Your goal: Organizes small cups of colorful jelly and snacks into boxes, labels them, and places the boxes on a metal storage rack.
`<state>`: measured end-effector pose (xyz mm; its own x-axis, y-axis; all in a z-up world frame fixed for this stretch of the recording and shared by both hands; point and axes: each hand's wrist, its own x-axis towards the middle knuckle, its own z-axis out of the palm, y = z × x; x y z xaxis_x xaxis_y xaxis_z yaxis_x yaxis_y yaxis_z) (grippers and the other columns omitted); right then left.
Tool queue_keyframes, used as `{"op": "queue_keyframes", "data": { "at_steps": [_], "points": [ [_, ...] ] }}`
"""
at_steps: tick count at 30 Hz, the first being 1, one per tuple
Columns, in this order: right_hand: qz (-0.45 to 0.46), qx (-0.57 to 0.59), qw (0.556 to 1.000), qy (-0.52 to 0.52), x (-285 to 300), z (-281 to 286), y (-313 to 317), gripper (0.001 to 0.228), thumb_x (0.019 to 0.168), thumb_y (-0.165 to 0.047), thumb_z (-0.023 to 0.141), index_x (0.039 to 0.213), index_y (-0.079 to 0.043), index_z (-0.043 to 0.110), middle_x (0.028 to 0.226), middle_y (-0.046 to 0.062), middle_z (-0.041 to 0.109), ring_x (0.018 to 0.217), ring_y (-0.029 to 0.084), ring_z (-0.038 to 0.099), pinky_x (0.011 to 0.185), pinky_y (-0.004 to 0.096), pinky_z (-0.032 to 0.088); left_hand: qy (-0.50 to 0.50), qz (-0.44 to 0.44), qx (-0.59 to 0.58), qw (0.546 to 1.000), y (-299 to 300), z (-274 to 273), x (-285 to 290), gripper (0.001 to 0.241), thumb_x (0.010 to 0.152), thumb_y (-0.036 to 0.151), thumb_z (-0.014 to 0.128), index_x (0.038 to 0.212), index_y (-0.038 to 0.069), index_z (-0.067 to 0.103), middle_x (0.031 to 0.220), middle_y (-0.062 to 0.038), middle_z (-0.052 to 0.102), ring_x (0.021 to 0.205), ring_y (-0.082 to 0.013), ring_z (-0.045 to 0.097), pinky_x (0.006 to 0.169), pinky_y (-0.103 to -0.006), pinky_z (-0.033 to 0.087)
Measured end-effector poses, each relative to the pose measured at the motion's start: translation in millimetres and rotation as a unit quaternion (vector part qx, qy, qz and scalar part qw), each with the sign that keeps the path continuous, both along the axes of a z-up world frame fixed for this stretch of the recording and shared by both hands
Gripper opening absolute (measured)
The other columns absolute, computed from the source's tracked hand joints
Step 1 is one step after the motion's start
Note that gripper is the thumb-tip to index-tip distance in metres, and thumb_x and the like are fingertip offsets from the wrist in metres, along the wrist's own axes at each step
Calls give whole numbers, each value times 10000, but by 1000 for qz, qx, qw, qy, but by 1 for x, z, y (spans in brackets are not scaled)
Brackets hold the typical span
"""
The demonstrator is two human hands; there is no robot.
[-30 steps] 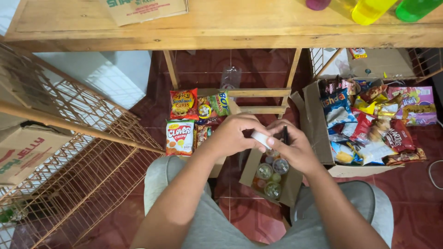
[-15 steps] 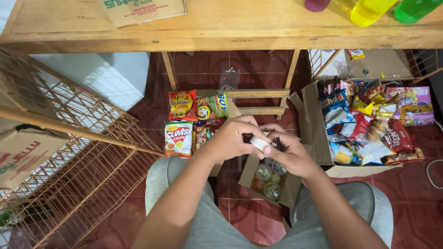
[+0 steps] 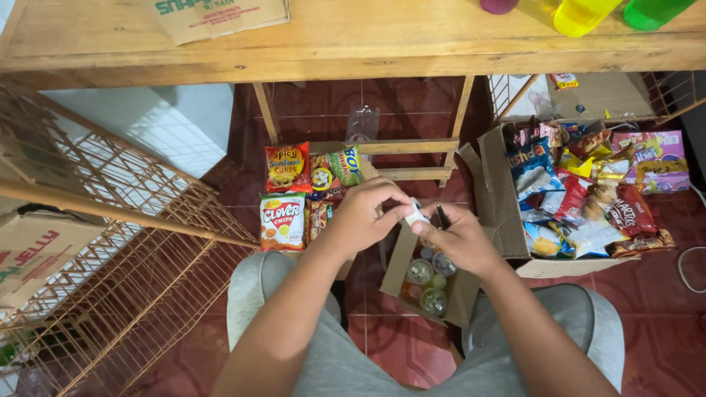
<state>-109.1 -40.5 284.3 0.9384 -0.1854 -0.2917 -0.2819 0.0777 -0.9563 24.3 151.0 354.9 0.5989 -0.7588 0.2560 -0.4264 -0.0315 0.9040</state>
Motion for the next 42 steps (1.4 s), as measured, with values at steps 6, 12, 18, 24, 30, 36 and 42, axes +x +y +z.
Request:
{"op": "queue_keyframes", "data": {
  "at_steps": [6, 12, 18, 24, 30, 36, 42],
  "points": [
    [-7, -53, 998, -21, 4, 23, 4, 239, 871, -240, 787, 999, -42, 746, 960, 6, 692, 720, 93, 620, 581, 284, 508, -47, 2, -10, 999, -3, 3, -1, 135, 870, 128, 788, 964, 42, 742, 910, -102, 730, 777, -246, 719, 686, -349, 561],
    [-18, -230, 955, -187, 3, 32, 6, 272, 874, -208, 814, 1031, 2, 743, 1085, 93, 720, 999, 196, 673, 894, 324, 525, -223, 12, -15, 975, -8, 4, -6, 103, 907, 127, 736, 962, 41, 728, 966, -102, 724, 867, -304, 713, 780, -397, 585],
    [-67, -330, 923, -184, 0, 34, 8, 337, 825, -238, 847, 1028, 7, 736, 1074, 115, 710, 956, 217, 706, 827, 327, 558, -337, 24, 1, 941, -12, 6, -7, 78, 890, 123, 740, 903, 47, 723, 893, -80, 693, 867, -283, 683, 784, -418, 564],
    [-61, -392, 905, -152, -5, 43, 9, 375, 815, -286, 851, 1036, -5, 740, 1054, 139, 698, 911, 275, 712, 783, 359, 563, -344, 6, 24, 938, -15, -3, -9, 97, 918, 130, 722, 924, 34, 705, 915, -83, 682, 877, -275, 683, 749, -407, 563],
    [-52, -451, 885, -107, -7, 48, 9, 392, 794, -337, 856, 1033, -43, 758, 1033, 154, 685, 907, 341, 702, 765, 424, 557, -357, 3, 50, 933, -18, -13, -10, 94, 895, 129, 714, 928, 41, 719, 911, -71, 694, 874, -259, 689, 760, -403, 568],
    [-41, -480, 871, -94, -9, 49, 9, 379, 796, -361, 834, 1022, -65, 766, 1111, 139, 677, 944, 359, 697, 778, 463, 553, -360, 2, 57, 931, -19, -14, -12, 88, 882, 122, 719, 918, 42, 731, 903, -67, 705, 873, -248, 697, 753, -399, 567],
    [-26, -491, 865, -102, -11, 50, 8, 338, 804, -349, 826, 1014, -91, 769, 1138, 118, 677, 940, 344, 700, 770, 458, 552, -340, 9, 55, 939, -20, -16, -14, 85, 862, 145, 738, 895, 66, 745, 877, -61, 716, 857, -247, 699, 762, -412, 549]
  ]
}}
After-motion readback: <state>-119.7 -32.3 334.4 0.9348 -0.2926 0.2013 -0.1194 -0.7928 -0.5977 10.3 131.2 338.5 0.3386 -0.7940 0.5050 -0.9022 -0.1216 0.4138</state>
